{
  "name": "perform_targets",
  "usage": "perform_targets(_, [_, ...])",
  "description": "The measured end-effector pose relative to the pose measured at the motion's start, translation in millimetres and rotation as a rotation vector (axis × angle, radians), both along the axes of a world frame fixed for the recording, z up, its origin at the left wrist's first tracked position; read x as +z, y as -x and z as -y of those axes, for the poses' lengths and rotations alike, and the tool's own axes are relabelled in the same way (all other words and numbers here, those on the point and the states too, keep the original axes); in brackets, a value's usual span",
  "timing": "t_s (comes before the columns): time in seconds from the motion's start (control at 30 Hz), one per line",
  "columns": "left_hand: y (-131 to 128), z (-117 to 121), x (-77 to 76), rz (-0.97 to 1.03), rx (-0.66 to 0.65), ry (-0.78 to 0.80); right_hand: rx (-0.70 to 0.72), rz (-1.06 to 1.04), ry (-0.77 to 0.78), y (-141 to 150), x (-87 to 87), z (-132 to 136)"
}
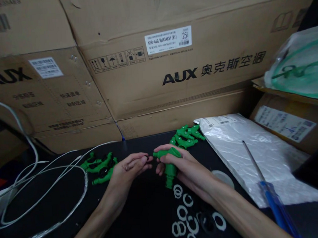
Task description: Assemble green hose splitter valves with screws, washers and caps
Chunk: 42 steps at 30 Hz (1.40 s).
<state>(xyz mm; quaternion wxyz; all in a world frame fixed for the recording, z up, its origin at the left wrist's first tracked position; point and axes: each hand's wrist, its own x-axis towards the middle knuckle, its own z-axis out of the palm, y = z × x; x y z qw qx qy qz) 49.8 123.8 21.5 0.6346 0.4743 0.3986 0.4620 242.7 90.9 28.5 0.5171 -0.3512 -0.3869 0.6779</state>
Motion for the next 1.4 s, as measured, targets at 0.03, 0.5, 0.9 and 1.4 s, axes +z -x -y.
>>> perform_targets(0.03, [0,0,-0.2,0.001,0.016,0.005,0.007,0.021,0.011,0,-2.3,1])
perform_targets(0.5, [4,4,6.5,0.028,-0.084,0.016,0.045,0.047,0.005,10,8.4,14])
perform_targets(0.9, [4,4,3.9,0.04,-0.133,-0.013,-0.115,0.615,-0.372,12,0.9,7])
perform_targets(1.4, [-3,10,0.1,0.007,-0.2,-0.073,-0.018,0.598,-0.379,19,3.5,13])
